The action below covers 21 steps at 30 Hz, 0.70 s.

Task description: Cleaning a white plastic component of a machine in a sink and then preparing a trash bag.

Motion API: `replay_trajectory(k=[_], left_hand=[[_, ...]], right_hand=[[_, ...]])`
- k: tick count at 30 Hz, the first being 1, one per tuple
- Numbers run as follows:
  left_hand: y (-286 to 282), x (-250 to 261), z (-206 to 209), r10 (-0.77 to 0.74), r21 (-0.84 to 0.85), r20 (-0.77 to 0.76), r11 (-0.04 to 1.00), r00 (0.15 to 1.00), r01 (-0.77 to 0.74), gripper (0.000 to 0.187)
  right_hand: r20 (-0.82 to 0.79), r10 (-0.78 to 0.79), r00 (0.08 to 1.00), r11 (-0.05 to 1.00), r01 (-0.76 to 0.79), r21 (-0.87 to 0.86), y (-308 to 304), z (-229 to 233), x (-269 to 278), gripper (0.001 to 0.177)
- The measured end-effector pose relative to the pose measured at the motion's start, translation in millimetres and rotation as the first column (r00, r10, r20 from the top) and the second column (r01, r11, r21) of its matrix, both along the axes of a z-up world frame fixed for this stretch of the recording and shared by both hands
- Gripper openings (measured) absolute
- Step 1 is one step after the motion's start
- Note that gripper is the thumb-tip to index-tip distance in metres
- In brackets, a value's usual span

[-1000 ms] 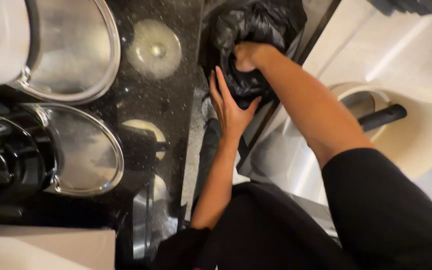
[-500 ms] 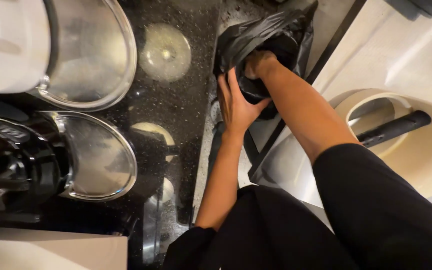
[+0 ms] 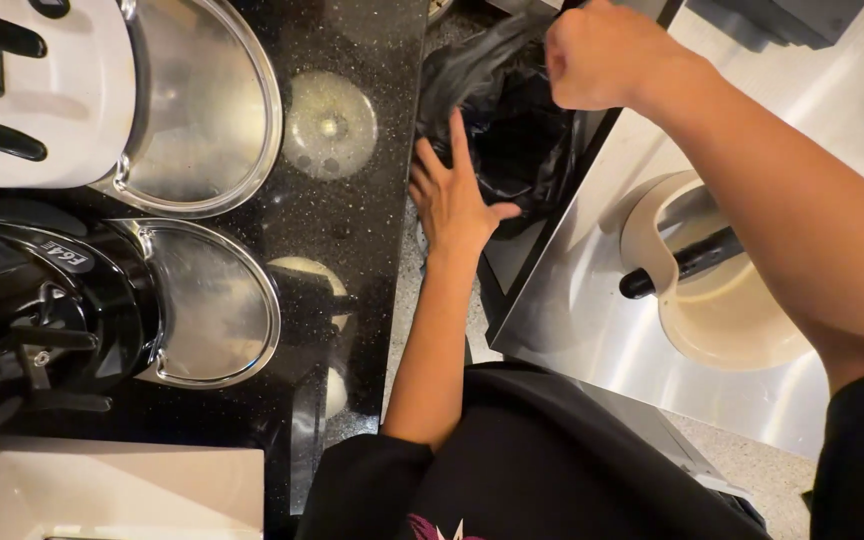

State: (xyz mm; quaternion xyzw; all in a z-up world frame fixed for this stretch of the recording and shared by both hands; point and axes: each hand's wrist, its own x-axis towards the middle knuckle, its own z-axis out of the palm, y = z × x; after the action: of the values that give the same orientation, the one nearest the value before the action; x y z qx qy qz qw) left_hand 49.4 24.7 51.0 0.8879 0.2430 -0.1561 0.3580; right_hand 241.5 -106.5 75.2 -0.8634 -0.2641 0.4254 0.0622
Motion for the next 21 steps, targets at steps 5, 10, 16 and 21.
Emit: replay_trajectory(k=[5, 10, 16, 21], left_hand=[[-12.5, 4.8, 7.1, -0.022, 0.194, 0.038, 0.981, 0.999, 0.014, 0.100], [-7.8, 50.4, -73.6, -0.134, 0.184, 0.484, 0.982, 0.865, 0.049, 0.053], [18.5, 80.4, -102.4, 0.326, -0.269, 0.128, 0.920, 0.937, -0.284, 0.075], [28.8, 74.8, -202.5, 0.613, -0.642, -0.250, 0.475, 0.750, -0.602, 0.085]], right_hand=[[0.291, 0.347, 0.892, 0.918, -0.259, -0.299, -26.3, -22.1, -19.3, 0.038], [0.199, 0.614, 0.764, 0.730, -0.454, -0.512, -22.0, -26.4, -34.8, 0.045], [0.254, 0.529, 0.810, 0.789, -0.360, -0.498, -37.0, -81.0, -11.7, 0.035], [0.128, 0.018, 0.992, 0.939, 0.028, -0.344, -24.0, -104.4, 13.2, 0.039]])
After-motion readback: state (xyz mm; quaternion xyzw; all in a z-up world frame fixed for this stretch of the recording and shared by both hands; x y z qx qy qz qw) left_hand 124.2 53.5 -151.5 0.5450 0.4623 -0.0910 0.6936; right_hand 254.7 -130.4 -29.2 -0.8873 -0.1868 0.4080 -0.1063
